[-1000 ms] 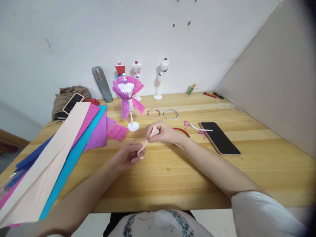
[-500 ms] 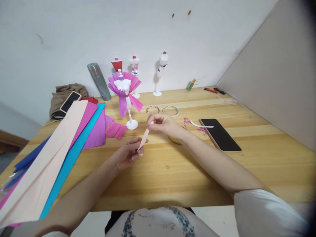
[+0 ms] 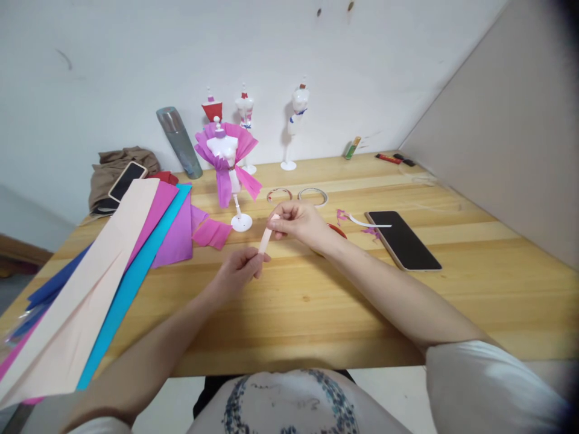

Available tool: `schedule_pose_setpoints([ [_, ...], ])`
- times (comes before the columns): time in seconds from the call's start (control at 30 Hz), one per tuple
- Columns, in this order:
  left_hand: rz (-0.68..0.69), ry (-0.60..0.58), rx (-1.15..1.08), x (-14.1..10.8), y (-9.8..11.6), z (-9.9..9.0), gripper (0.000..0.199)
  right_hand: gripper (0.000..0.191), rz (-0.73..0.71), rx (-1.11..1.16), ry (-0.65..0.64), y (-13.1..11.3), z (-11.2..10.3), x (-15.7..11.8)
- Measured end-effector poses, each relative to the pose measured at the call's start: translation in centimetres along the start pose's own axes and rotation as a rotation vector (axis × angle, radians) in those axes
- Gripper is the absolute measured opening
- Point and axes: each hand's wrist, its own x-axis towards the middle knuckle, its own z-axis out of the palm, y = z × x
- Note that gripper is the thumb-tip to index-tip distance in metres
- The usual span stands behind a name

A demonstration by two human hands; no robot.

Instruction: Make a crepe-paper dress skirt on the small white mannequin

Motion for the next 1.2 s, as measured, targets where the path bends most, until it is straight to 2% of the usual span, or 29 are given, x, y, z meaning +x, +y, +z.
schedule_pose_setpoints([
  [0.13, -0.027, -0.02, -0.017, 0.1, -0.1, -0.2, 0.03, 0.04, 0.011, 0.032, 0.002, -0.1, -0.1, -0.1],
  [0.3, -0.025, 0.011, -0.07, 0.4, -0.3, -0.4, 0.03, 0.045, 0.044, 0.15, -0.085, 0.7, -0.3, 0.2],
  [0.43, -0.012, 0.055, -0.115, 0.5, -0.7, -0.3, 0.035, 0.048, 0.092, 0.24, -0.239, 2.3, 0.8, -0.1],
  [0.53, 0.059, 0.05, -0.032, 0.5, -0.9, -0.2, 0.041, 0.044, 0.094, 0.236, -0.378, 3.5, 2.2, -0.6],
  [0.67, 0.046, 0.079, -0.041, 0.4, -1.2, 0.1, 0.035, 0.037, 0.087, 0.227, -0.264, 3.9, 3.0, -0.8],
  [0.97, -0.04, 0.025, -0.175, 0.6, -1.7, 0.3, 0.038, 0.041, 0.067, 0.096, -0.081, 2.9, 1.7, -0.2],
  [1.2, -0.09, -0.032, -0.201, 0.5, -1.9, 0.6, 0.044, 0.042, 0.049, 0.096, -0.022, 1.9, 0.7, 0.1],
])
